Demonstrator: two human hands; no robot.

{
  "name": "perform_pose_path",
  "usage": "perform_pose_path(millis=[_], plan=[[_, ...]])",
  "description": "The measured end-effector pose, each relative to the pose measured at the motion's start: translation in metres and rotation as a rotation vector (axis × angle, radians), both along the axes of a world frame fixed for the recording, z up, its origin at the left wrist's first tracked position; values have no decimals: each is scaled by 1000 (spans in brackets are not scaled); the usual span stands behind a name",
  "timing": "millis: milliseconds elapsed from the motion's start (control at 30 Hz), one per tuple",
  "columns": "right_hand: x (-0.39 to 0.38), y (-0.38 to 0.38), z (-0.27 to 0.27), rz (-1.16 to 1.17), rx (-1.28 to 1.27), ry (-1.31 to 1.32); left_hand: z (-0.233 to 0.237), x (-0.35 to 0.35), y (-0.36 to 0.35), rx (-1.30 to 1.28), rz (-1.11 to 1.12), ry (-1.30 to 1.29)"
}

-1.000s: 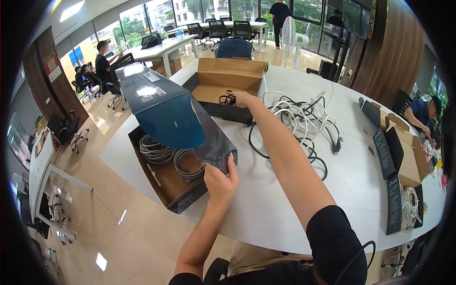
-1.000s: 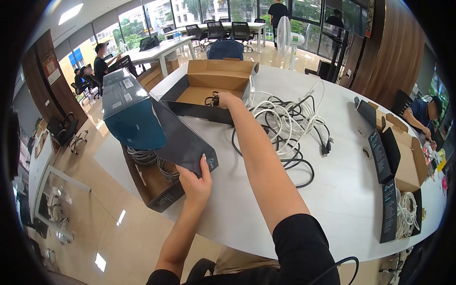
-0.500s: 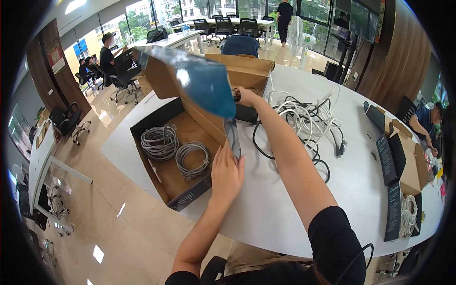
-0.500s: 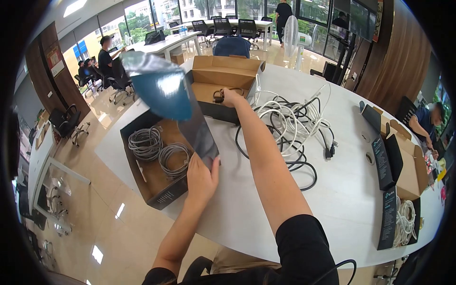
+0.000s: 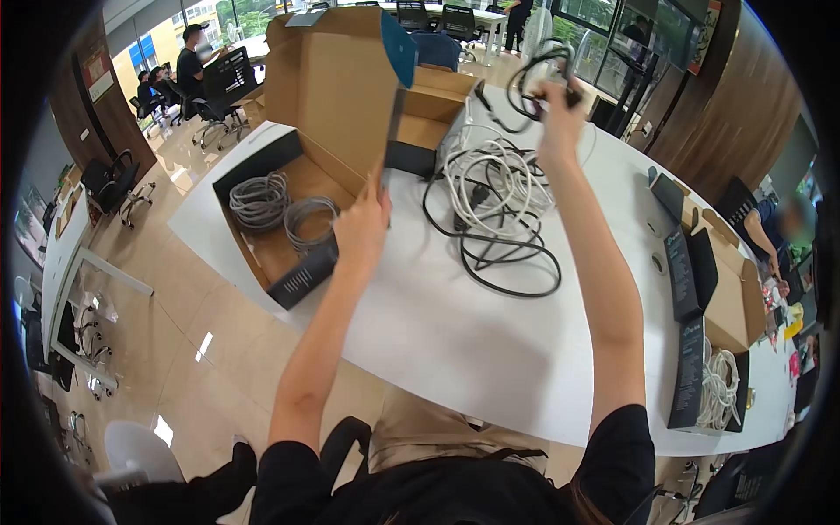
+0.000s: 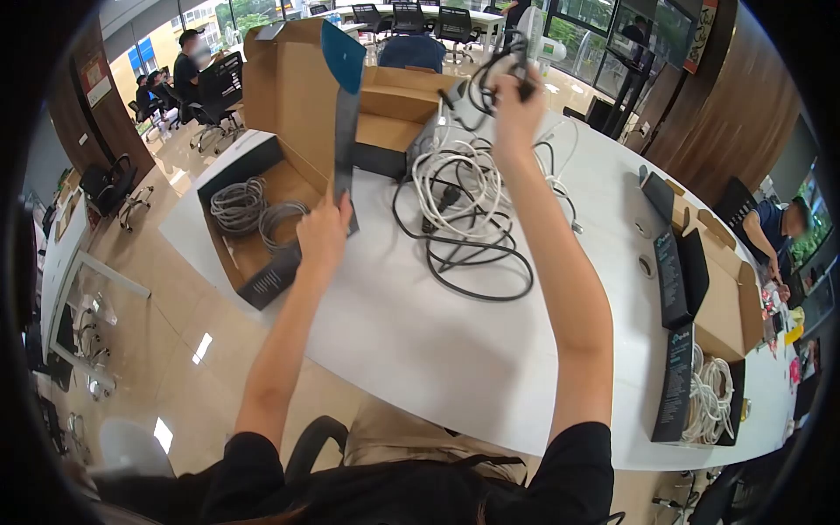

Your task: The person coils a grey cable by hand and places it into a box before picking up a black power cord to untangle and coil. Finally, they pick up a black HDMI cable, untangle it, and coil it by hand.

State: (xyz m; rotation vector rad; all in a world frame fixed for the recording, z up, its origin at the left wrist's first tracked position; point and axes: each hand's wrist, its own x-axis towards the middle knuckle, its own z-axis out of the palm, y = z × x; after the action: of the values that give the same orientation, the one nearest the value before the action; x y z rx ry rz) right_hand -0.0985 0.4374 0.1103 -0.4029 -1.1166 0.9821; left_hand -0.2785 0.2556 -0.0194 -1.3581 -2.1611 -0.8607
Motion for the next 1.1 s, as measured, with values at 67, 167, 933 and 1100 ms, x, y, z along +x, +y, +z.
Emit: perform_pose_path(millis=[67,167,933,1100], plan=[[63,-40,6,70,-52,26,1,-7,14,19,6,18],[145,-81,-4,118,-82,-24,9,-13,35,-2,22,43],[276,-145,-105,901,-518,8,41,204,9,-257,-1373,-795],[259,-160,-108,592,-583,-256,-1,247,8,-331,-1374,-1139]])
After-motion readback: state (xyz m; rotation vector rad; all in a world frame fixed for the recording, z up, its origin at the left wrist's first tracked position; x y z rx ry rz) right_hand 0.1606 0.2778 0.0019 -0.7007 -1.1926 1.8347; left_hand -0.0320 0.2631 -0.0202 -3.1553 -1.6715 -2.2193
